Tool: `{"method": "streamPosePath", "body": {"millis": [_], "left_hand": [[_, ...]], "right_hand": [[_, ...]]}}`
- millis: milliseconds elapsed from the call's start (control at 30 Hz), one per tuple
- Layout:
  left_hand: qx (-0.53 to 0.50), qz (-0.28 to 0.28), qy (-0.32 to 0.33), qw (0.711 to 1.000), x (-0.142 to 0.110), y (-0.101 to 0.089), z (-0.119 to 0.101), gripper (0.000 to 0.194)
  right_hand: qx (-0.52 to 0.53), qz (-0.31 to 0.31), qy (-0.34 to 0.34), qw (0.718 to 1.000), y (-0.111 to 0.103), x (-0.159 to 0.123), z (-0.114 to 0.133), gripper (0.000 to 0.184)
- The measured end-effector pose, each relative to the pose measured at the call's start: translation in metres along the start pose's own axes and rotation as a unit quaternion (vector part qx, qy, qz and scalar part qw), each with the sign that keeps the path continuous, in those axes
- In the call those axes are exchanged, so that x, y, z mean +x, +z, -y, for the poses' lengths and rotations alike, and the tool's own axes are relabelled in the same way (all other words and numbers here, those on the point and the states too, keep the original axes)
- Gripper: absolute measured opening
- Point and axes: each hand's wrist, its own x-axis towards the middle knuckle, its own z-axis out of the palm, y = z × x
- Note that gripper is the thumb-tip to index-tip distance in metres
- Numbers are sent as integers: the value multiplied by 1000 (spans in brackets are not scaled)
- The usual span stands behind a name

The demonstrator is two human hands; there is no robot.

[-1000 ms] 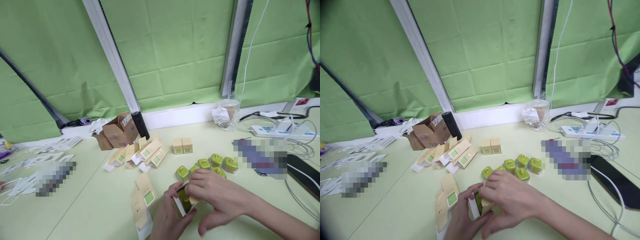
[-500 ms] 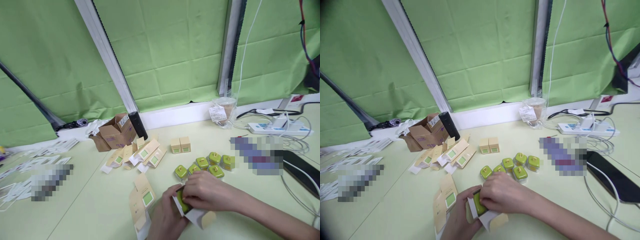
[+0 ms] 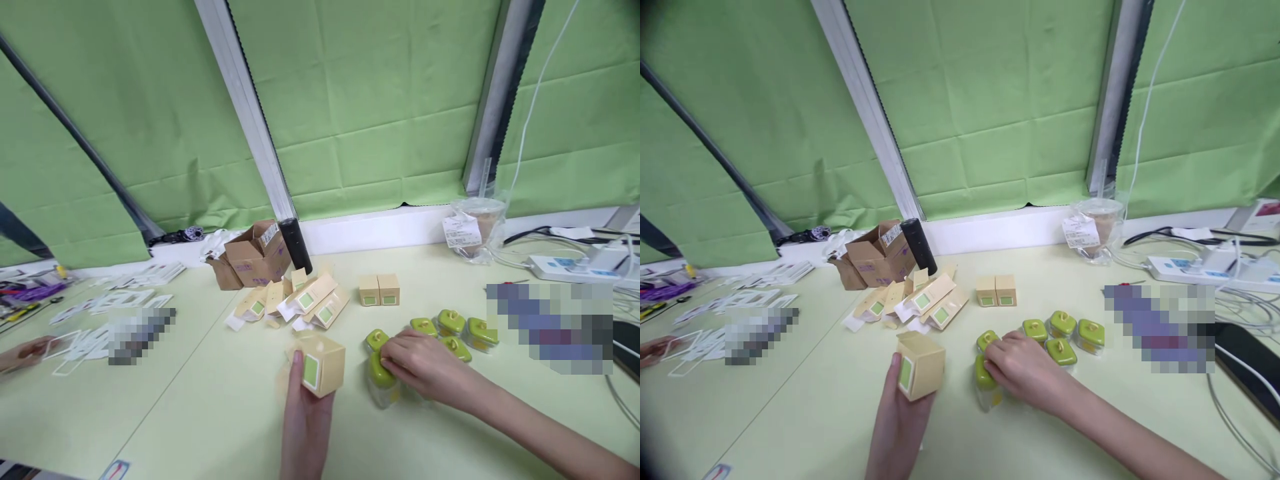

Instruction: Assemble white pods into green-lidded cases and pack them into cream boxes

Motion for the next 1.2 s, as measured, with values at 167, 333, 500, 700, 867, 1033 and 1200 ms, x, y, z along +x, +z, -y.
{"method": "streamPosePath", "body": {"millis": [167,333,500,700,867,1033,1200], "left_hand": [[-46,21,-64,997,-1,11,20,27],[-68,18,-60,996,-4,22,22,31],[-79,59,-121,988,-14,31,23,36],[-83,83,-163,980,-14,30,30,35],[-62,83,-152,983,-16,29,32,40],[-36,61,-135,988,-14,27,32,50],[-68,118,-92,986,-14,27,30,43]], "right_hand": [[-45,10,-2,999,8,4,3,26],[-22,-13,-4,1000,2,0,2,17],[-22,-134,-134,982,-4,-7,7,45],[-114,-127,-255,952,-9,-6,10,35],[-165,-216,-292,917,-11,-4,8,29],[-208,-282,-318,881,-10,-9,8,29],[-189,-354,-242,883,-7,-10,7,27]]}}
